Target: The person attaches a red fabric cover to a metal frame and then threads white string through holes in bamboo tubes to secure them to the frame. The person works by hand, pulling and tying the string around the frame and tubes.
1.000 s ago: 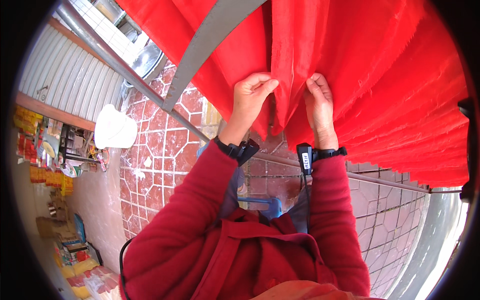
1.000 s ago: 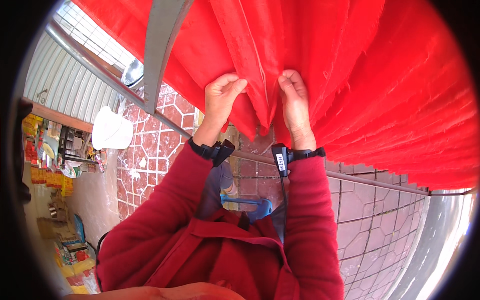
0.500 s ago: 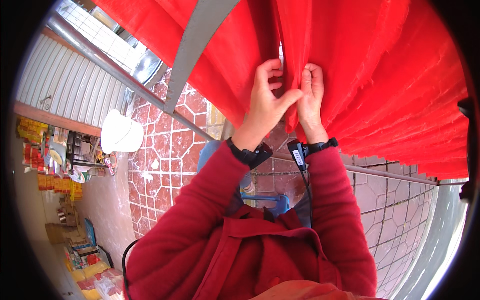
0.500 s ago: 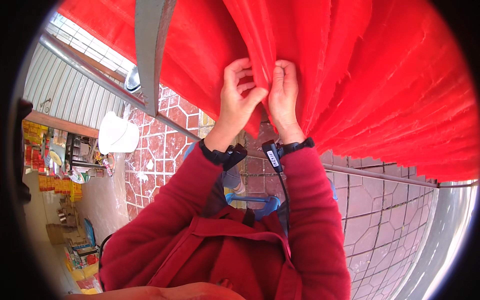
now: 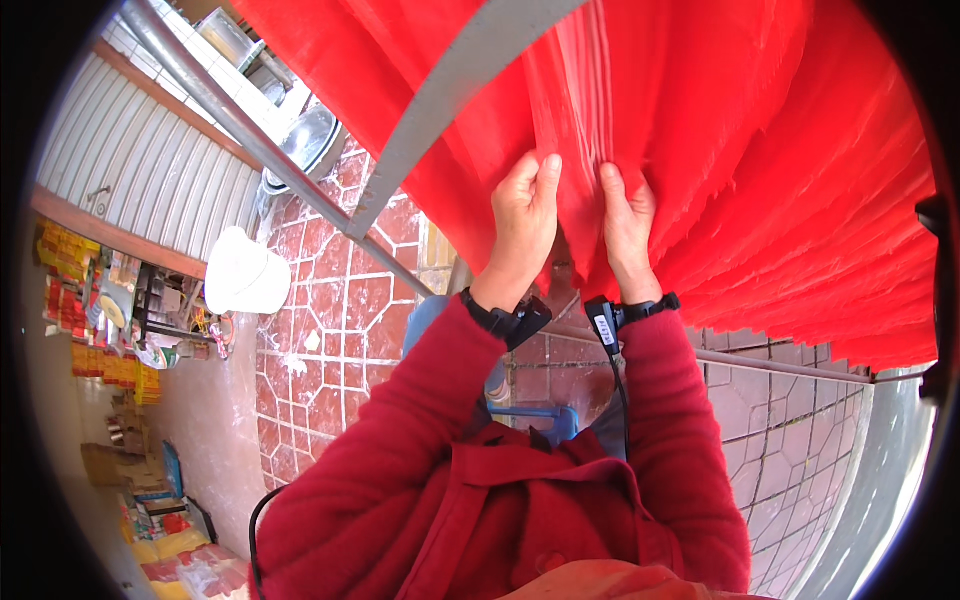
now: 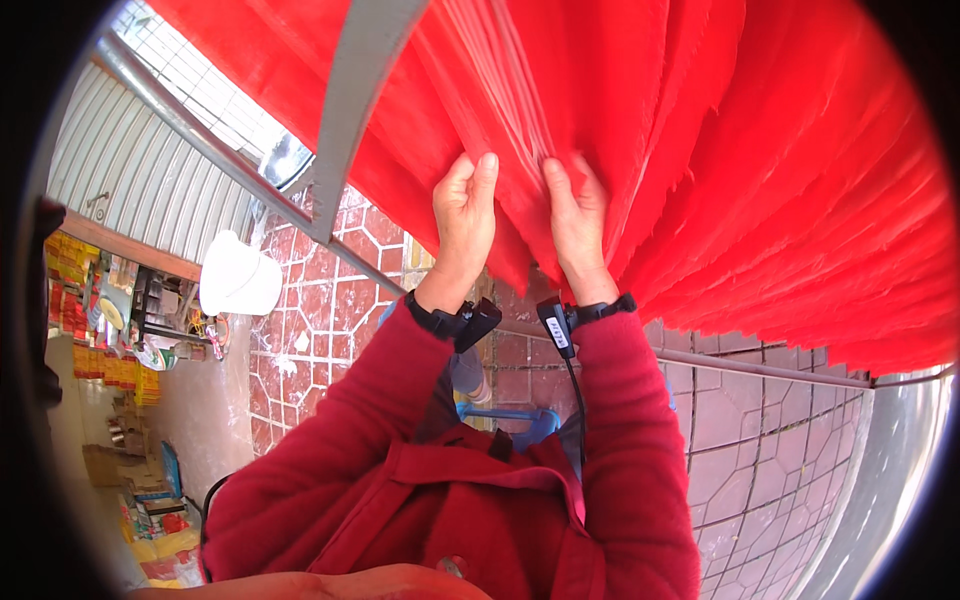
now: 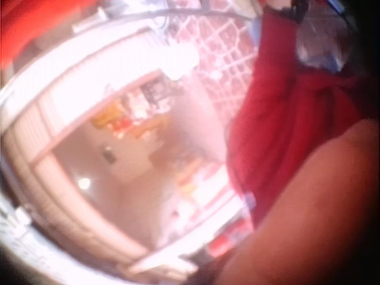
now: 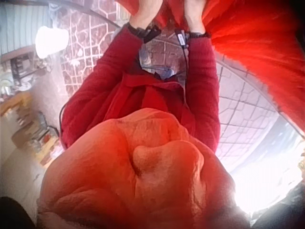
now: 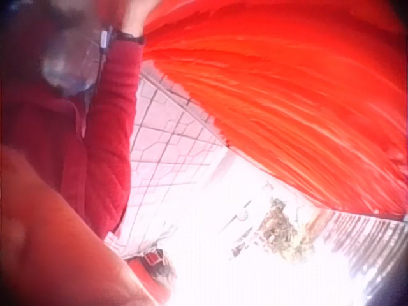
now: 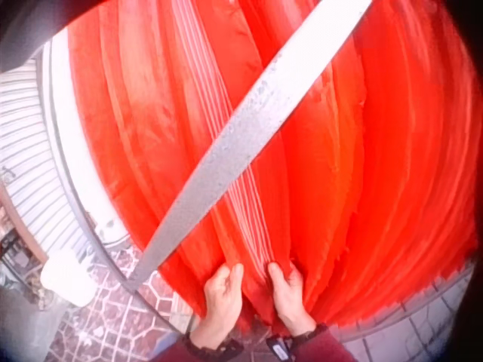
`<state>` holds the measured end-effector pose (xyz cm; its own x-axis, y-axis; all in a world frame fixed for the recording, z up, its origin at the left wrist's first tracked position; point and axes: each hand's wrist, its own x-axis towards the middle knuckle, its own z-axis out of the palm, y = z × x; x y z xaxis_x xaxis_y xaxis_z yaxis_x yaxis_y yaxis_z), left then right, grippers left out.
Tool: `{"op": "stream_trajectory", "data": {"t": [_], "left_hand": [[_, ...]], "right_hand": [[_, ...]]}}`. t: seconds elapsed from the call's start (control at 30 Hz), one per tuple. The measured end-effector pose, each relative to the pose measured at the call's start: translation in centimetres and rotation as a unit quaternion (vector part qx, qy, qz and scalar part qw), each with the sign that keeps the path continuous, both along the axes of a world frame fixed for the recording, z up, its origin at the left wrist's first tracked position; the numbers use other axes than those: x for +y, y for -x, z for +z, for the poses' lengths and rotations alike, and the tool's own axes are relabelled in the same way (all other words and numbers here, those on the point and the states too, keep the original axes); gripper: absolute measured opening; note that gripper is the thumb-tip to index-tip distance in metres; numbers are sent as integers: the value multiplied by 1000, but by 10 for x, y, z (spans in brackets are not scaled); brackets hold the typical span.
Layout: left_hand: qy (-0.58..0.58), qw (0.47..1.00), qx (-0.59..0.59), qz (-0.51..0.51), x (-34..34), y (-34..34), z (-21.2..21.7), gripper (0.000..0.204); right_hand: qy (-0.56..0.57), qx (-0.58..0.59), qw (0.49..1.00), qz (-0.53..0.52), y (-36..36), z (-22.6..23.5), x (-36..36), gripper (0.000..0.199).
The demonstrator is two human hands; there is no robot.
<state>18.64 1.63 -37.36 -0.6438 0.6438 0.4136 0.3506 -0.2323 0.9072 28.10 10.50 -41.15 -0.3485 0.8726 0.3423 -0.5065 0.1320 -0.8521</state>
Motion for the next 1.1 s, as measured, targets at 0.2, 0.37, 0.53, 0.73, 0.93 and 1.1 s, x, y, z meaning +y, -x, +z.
{"op": "stream_trajectory", "data": {"t": [0.2,0.37,0.53,0.73,0.93,1.1], "left_hand": [[-65,990,-97,-84,-3,19,2,22],[-71,982,-146,-100,-10,34,5,20],[-80,989,-65,-105,-14,30,32,37],[-7,986,164,-1,-6,22,66,69],[43,988,150,-4,-7,33,53,40],[60,976,208,1,-4,51,44,26]], "right_hand": [[13,-21,999,-24,-5,-1,7,28],[36,-26,998,-43,2,10,6,29],[16,-65,998,-21,3,25,-9,28],[-158,-143,973,-94,16,49,-21,28],[-203,-260,934,-137,14,66,-19,23],[-168,-218,955,-111,13,62,-16,21]]}}
